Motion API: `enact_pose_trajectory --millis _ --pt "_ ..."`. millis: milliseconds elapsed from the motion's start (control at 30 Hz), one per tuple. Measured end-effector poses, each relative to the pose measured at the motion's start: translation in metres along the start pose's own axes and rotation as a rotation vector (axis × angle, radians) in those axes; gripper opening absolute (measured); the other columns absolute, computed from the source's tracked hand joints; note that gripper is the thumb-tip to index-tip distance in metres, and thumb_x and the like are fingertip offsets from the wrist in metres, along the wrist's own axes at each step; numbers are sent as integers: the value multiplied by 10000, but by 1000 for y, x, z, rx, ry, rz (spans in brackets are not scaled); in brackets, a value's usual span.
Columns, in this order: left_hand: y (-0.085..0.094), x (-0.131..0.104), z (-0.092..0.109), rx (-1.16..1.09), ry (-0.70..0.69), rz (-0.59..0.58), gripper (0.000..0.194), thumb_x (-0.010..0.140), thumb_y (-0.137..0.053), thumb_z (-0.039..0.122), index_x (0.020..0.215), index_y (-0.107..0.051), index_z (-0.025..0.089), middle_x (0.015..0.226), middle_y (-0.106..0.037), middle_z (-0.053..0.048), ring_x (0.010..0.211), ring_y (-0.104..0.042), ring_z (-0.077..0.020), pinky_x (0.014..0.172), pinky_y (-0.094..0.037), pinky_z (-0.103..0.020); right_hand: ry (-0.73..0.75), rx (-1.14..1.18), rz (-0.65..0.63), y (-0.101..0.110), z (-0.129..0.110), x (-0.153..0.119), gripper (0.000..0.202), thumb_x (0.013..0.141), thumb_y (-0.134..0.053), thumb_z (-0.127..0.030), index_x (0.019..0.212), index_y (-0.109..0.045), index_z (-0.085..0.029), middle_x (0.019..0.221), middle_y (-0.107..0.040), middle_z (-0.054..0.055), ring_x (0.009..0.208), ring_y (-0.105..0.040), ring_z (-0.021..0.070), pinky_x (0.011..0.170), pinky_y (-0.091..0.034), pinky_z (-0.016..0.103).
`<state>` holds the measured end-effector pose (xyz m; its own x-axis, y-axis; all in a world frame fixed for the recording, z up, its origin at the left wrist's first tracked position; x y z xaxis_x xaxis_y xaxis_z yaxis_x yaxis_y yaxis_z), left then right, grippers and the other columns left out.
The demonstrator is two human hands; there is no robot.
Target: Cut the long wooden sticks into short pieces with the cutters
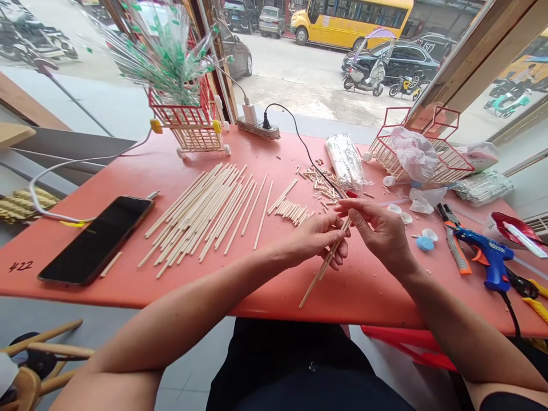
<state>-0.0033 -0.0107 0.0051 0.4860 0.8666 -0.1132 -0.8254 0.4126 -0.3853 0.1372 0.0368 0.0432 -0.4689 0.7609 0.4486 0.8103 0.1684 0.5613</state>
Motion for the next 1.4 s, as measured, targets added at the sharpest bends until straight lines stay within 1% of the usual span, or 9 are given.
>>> enact_pose_trajectory --millis 267,500,633,767,933,1133,1267,1333,1400 --pt "2 3 0 -60 -17 39 93 1002 -678 208 975 -616 146 711 -696 -4 530 -649 -95 536 -551 -214 41 -120 -28 -1 -4 0 269 1066 -579 -246 1219 -798 -209 1156 -858 75 956 -834 212 846 -667 336" --pt "4 1 2 -81 -24 51 210 947 -786 290 956 -631 150 721 -710 -13 542 -669 -110 551 -571 -234 137 -182 -69 0 -7 1 312 1064 -555 -172 1300 -760 -185 1230 -841 92 1057 -830 218 867 -659 315" --pt "4 0 4 -62 -29 61 181 966 -763 273 936 -640 144 712 -710 -18 529 -664 -110 548 -570 -237 186 -241 -71 2 -6 3 271 1058 -583 -156 1241 -781 -184 1177 -853 91 1046 -829 223 852 -649 312" --pt "5 2 6 -40 -35 82 130 996 -699 199 898 -645 133 675 -695 -14 500 -644 -95 495 -514 -194 318 -299 -90 6 -9 4 213 1048 -616 -133 1156 -795 -175 1106 -857 96 1001 -826 214 889 -646 318" --pt "11 5 6 -160 -6 20 194 933 -804 255 898 -674 114 708 -740 -54 528 -690 -120 520 -535 -210 514 -421 -165 9 -13 4 301 1053 -603 -122 1302 -762 -179 1307 -800 143 1226 -748 281 1031 -614 430" --pt "11 7 0 -258 120 -67 84 900 -755 164 914 -721 88 747 -777 -107 591 -742 -153 574 -584 -225 660 -583 -140 10 -12 -2 277 1018 -660 -100 1243 -794 -189 1184 -851 99 1061 -788 259 920 -607 386" --pt "10 9 -4 -191 138 -50 194 971 -676 292 886 -700 119 704 -751 -81 533 -702 -146 528 -561 -229 599 -566 -130 9 -5 -3 253 1049 -625 -140 1186 -828 -204 1067 -872 88 944 -822 238 862 -592 357" --pt "14 9 0 -104 61 59 299 1007 -638 398 850 -668 145 663 -709 -50 496 -656 -133 475 -507 -220 475 -493 -118 9 0 1 235 1060 -631 -208 1150 -848 -214 978 -874 74 828 -819 223 779 -590 332" --pt "20 5 12 39 -128 249 256 977 -701 382 860 -655 159 654 -673 -11 500 -607 -105 464 -452 -197 315 -361 -126 9 4 4 217 1052 -659 -286 1095 -863 -225 912 -869 50 752 -810 208 706 -590 301"
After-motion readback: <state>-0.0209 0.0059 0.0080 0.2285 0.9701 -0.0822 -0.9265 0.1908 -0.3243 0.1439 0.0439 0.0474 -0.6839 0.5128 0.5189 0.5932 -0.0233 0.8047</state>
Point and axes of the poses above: each hand's wrist, its own x-axis towards the middle knuckle, its own y-axis out of the back of the hand, z = x × y, the point moved 5 cm from there along x, towards the middle knuckle
